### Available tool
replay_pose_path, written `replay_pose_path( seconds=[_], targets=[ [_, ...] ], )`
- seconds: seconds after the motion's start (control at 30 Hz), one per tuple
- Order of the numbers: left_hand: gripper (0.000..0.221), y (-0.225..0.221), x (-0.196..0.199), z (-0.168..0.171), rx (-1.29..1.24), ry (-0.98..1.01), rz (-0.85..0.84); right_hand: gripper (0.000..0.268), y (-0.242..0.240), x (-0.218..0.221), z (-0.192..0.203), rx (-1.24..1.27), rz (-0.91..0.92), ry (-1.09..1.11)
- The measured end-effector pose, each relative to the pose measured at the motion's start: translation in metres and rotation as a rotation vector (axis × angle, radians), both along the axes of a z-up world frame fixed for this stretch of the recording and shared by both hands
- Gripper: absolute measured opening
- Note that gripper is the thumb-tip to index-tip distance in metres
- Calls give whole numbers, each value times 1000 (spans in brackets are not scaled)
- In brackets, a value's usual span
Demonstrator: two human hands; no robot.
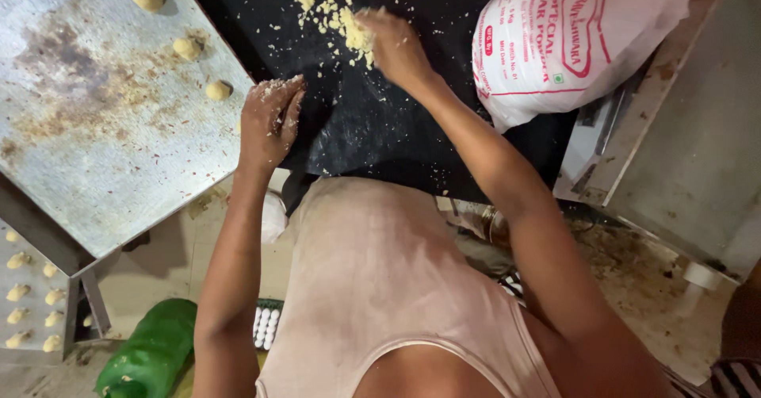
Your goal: The person gathers dough with a bench scraper, forms balls of dough by hand, and places them onto a metal tray.
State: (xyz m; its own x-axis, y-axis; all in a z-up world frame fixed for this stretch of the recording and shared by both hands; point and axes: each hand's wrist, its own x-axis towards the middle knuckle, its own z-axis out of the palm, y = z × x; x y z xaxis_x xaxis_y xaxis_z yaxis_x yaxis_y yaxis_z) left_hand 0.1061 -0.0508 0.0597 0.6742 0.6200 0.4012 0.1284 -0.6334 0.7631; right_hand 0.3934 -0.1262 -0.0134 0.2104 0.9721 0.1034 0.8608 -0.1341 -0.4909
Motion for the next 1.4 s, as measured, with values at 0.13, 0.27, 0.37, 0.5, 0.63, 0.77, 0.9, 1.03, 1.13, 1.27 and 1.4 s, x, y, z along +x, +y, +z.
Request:
replay_pose_path(
  seconds=[0.13,0.27,0.37,0.5,0.63,0.77,0.9,1.03,1.13,1.27,1.4],
  targets=[
    [20,4,7,-2,-15,16,-18,36,-7,-8,-12,86,229,-143],
    [21,7,11,-1,-1,6,-40,27,20,12,-16,-335,136,-63],
    [20,8,7,3,-5,60,-18,31,31,27,-9,-283,-32,99],
    [21,11,-5,-1,-3,10,9,48,8,29,-9,-99,57,331],
    [20,10,-7,-9,10,33,-16,47,-12,22,-15,-51,65,71],
    [21,11,-1,-9,61,34,-58,48,-1,23,-8,-310,-126,163],
    [20,7,-6,-7,55,43,-26,53,-8,13,-8,29,330,-319],
    [22,7,-8,-9,29,58,-32,43,-15,16,-17,-232,365,-347],
    [21,6,-12,-9,9,86,-23,39,0,18,-21,-337,259,-298],
    [22,8,-20,-11,38,-11,25,44,10,-4,-14,-177,77,92],
    [23,4,-38,-22,12,38,44,64,-7,-21,-5,-70,227,133]
  ],
)
